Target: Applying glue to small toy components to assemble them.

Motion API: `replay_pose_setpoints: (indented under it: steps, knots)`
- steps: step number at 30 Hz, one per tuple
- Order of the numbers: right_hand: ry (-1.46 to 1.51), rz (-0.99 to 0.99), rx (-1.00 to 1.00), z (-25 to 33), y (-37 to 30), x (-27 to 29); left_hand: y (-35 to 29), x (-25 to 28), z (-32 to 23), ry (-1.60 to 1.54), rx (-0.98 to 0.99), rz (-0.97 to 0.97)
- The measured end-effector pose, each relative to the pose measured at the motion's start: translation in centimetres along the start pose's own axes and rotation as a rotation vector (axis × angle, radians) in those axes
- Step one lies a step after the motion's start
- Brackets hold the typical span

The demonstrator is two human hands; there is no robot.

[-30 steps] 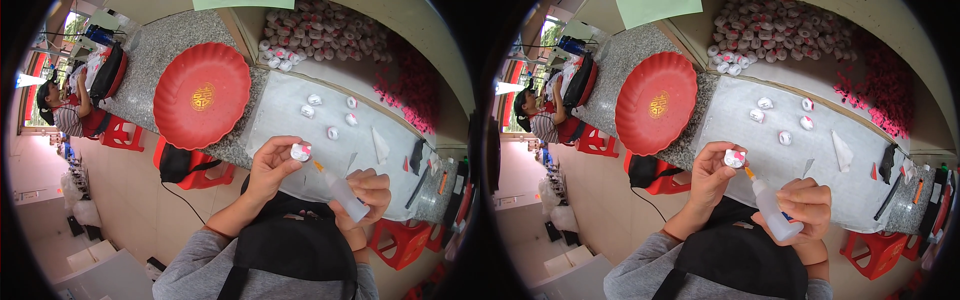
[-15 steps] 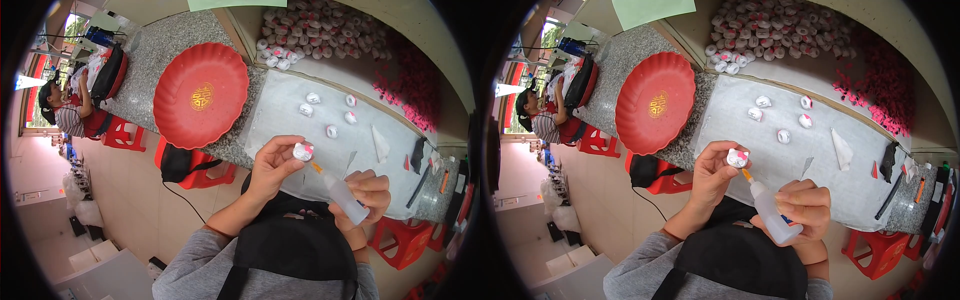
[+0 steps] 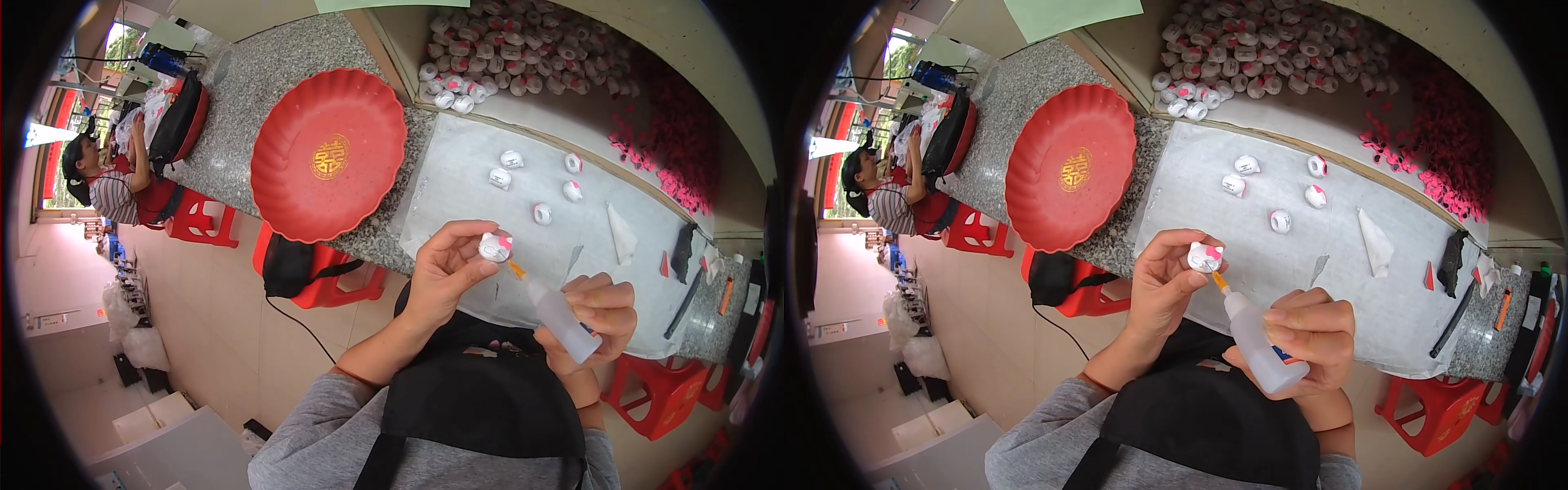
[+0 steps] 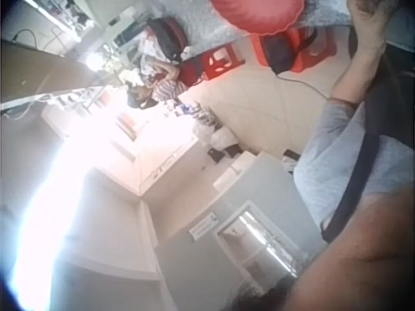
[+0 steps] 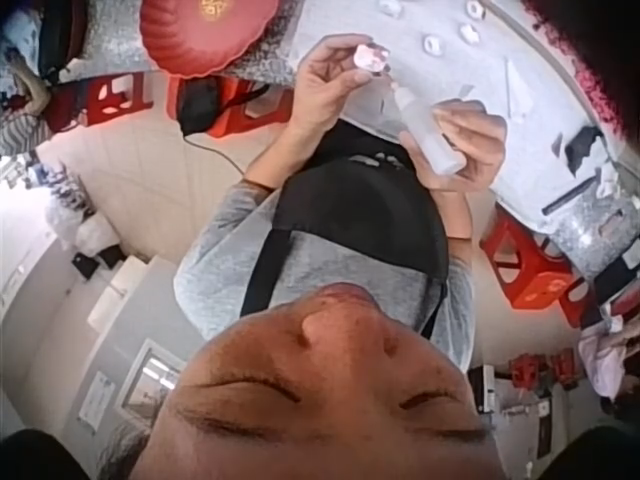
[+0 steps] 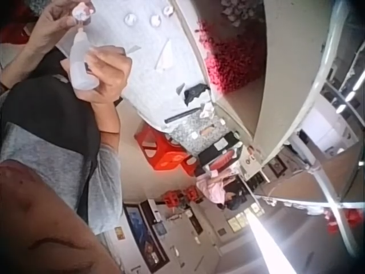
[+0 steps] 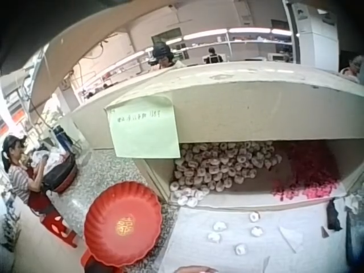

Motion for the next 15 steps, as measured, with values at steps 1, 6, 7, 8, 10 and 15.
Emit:
replay_pose_setpoints:
  steps: [1,6,7,8,10,15]
  knots:
    - [0.001,0.001,0.0,-0.03,0.0,0.0,0.0,0.0,0.01,0.007,-0.003,-0.002]
    - [0.013,0.011,0.009,-0.02,0.2,-0.04,0.15,-0.12,-0.17,0.028,-0.038,0.004]
    - [0.013,0.012,0.011,-0.01,0.2,-0.06,0.16,-0.16,-0.24,0.026,-0.044,0.007]
    - [0.012,0.011,0.007,-0.11,0.2,-0.08,0.2,-0.1,-0.23,0.027,-0.046,0.007]
    - [0.012,0.012,0.006,-0.21,0.26,-0.14,0.21,0.02,-0.24,0.08,-0.08,0.022]
    - [-0.006,0.012,-0.023,-0.16,0.07,-0.36,0.18,0.05,-0.18,0.183,-0.174,0.071]
Point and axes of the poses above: each hand's wrist, its own y-axis towards the middle knuckle, its own x-axis out of the back of the hand, z = x × y, the point moved 3 cm from there along y, towards the middle knuckle, and after that the axes turned 3 degrees about -x, right-handed, at the moved point
